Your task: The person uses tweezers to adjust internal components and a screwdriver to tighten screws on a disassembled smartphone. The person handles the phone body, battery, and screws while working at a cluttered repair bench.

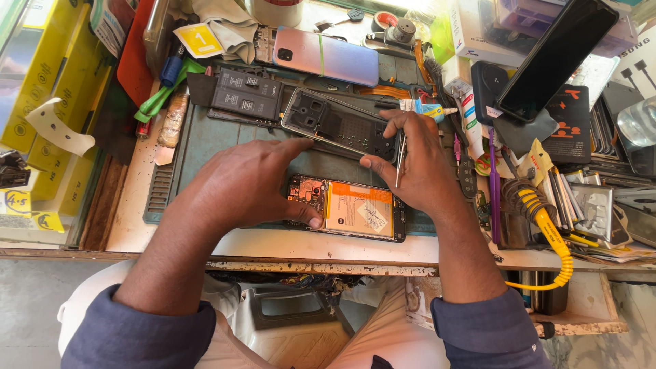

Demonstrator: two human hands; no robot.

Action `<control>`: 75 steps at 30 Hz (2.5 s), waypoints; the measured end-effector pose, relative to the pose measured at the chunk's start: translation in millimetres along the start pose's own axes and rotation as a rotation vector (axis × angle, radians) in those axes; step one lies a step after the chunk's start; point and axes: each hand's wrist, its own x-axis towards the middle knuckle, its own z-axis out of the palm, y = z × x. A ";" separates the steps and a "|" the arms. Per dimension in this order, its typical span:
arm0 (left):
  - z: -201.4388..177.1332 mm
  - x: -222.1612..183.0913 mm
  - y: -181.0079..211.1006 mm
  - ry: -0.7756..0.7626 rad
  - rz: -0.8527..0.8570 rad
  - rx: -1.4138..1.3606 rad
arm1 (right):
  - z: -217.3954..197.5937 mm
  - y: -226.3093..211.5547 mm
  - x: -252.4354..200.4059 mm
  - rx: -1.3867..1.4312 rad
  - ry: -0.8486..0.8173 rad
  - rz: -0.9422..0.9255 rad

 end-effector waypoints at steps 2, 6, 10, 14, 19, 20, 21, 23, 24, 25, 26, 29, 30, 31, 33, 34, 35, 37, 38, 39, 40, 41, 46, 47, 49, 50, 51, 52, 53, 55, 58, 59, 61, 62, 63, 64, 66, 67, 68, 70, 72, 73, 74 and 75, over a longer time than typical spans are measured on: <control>3.9 2.4 0.5 0.071 0.053 0.019 | 0.1 0.6 0.0 0.001 0.000 0.007; 6.5 2.5 0.4 0.056 0.039 0.045 | 0.7 2.9 -1.4 0.033 0.033 -0.037; 3.6 3.7 -0.9 0.017 0.025 -0.006 | -5.7 5.2 -2.2 0.127 0.031 0.003; -4.0 1.1 -18.7 -0.085 0.047 -0.157 | -26.0 0.5 -3.6 0.231 0.007 -0.071; -14.3 -3.1 -46.9 0.012 0.104 -0.230 | -57.3 -15.1 -13.0 0.375 -0.164 -0.124; -16.4 -5.0 -50.2 0.015 0.111 -0.271 | -60.3 -18.0 -14.4 0.344 -0.187 -0.144; -17.6 -5.8 -51.2 0.018 0.117 -0.313 | -62.2 -20.7 -15.8 0.314 -0.210 -0.165; -19.5 -7.7 -48.8 -0.044 0.079 -0.349 | -63.9 -25.1 -17.1 0.239 -0.262 -0.172; -20.5 -10.2 -46.7 -0.074 0.058 -0.368 | -63.8 -26.9 -17.6 0.202 -0.289 -0.175; -21.3 -12.0 -43.6 -0.095 0.052 -0.337 | -63.9 -28.2 -17.9 0.184 -0.310 -0.193; -21.5 -13.9 -39.9 -0.116 0.044 -0.306 | -63.7 -29.2 -18.0 0.167 -0.332 -0.212; -17.9 -17.5 -26.1 -0.128 0.014 -0.209 | -63.5 -29.3 -19.5 0.112 -0.399 -0.183; -16.3 -19.3 -22.3 -0.124 0.003 -0.177 | -62.7 -29.0 -20.2 0.094 -0.422 -0.159; -14.3 -21.8 -18.9 -0.093 0.041 -0.136 | -60.8 -28.4 -20.3 0.076 -0.433 -0.169; -9.1 -24.7 -11.5 -0.033 0.123 -0.055 | -57.6 -27.0 -21.0 0.036 -0.454 -0.186; -6.1 -24.3 -8.0 -0.046 0.115 -0.013 | -56.9 -26.5 -21.4 0.032 -0.469 -0.162; -2.1 -22.8 -3.3 -0.058 0.106 0.029 | -56.2 -26.5 -22.0 0.028 -0.485 -0.139; 2.3 -23.2 2.9 -0.055 0.107 0.068 | -55.3 -26.3 -22.2 0.022 -0.492 -0.120; 2.8 -24.4 4.9 -0.037 0.119 0.066 | -55.0 -26.3 -22.0 0.018 -0.482 -0.125; 2.8 -25.0 7.0 -0.020 0.130 0.064 | -54.6 -26.3 -21.8 0.014 -0.471 -0.129; 2.6 -24.1 9.5 -0.032 0.108 0.066 | -54.6 -26.3 -21.9 0.010 -0.480 -0.113; 1.9 -22.7 11.9 -0.045 0.085 0.069 | -54.5 -26.3 -21.9 0.006 -0.489 -0.097; -4.3 -21.3 14.4 -0.034 0.111 0.075 | -52.4 -27.0 -18.8 0.027 -0.486 -0.096; -4.4 -20.2 14.2 -0.022 0.125 0.072 | -52.5 -27.2 -18.0 0.033 -0.471 -0.097; -4.2 -19.6 12.3 -0.009 0.139 0.061 | -51.6 -28.6 -16.3 0.039 -0.405 -0.136; -3.4 -19.4 11.5 -0.008 0.142 0.052 | -50.7 -29.7 -16.0 0.037 -0.354 -0.171; -2.5 -19.2 10.7 -0.008 0.146 0.043 | -49.5 -30.9 -15.7 0.035 -0.302 -0.205; -1.8 -18.7 9.8 0.006 0.166 0.039 | -48.3 -32.5 -15.7 0.070 -0.275 -0.216; -1.2 -18.1 8.8 0.019 0.186 0.036 | -46.7 -34.6 -16.1 0.105 -0.248 -0.226; 0.0 -17.4 7.3 0.033 0.204 0.024 | -42.3 -40.1 -17.3 0.146 -0.259 -0.195; -0.5 -17.2 4.8 0.018 0.182 0.004 | -32.3 -49.6 -17.4 0.169 -0.320 -0.155; -1.0 -17.2 4.2 0.003 0.165 0.002 | -27.9 -52.4 -16.1 0.180 -0.308 -0.200; -1.6 -16.3 3.9 -0.015 0.148 -0.004 | -22.4 -57.6 -15.4 0.159 -0.304 -0.224; -2.1 -16.3 3.6 -0.019 0.146 -0.006 | -20.7 -60.5 -16.4 0.129 -0.310 -0.204; -2.6 -16.6 3.3 -0.023 0.144 -0.009 | -19.9 -62.6 -16.9 0.100 -0.317 -0.184; -2.8 -16.6 3.2 -0.012 0.154 -0.008 | -19.6 -63.8 -17.1 0.125 -0.307 -0.188; -2.9 -16.0 3.6 0.011 0.174 -0.009 | -19.1 -64.8 -17.2 0.175 -0.286 -0.194; -3.2 -16.1 3.6 0.015 0.182 -0.011 | -18.5 -65.0 -17.5 0.194 -0.289 -0.174; -3.5 -16.1 3.3 0.018 0.191 -0.013 | -17.8 -65.1 -18.1 0.213 -0.291 -0.153; -3.8 -16.0 3.7 0.010 0.185 -0.012 | -17.3 -64.3 -18.8 0.292 -0.306 -0.107; -4.2 -16.4 4.0 -0.011 0.155 -0.003 | -16.8 -63.1 -18.7 0.410 -0.331 -0.058; -4.3 -16.5 3.9 -0.010 0.161 0.000 | -15.9 -63.4 -19.4 0.452 -0.329 -0.073; -4.4 -16.5 3.6 -0.010 0.166 0.003 | -14.9 -63.5 -19.9 0.495 -0.327 -0.087; -4.3 -16.7 3.2 -0.009 0.172 0.007 | -13.4 -63.4 -19.9 0.538 -0.325 -0.102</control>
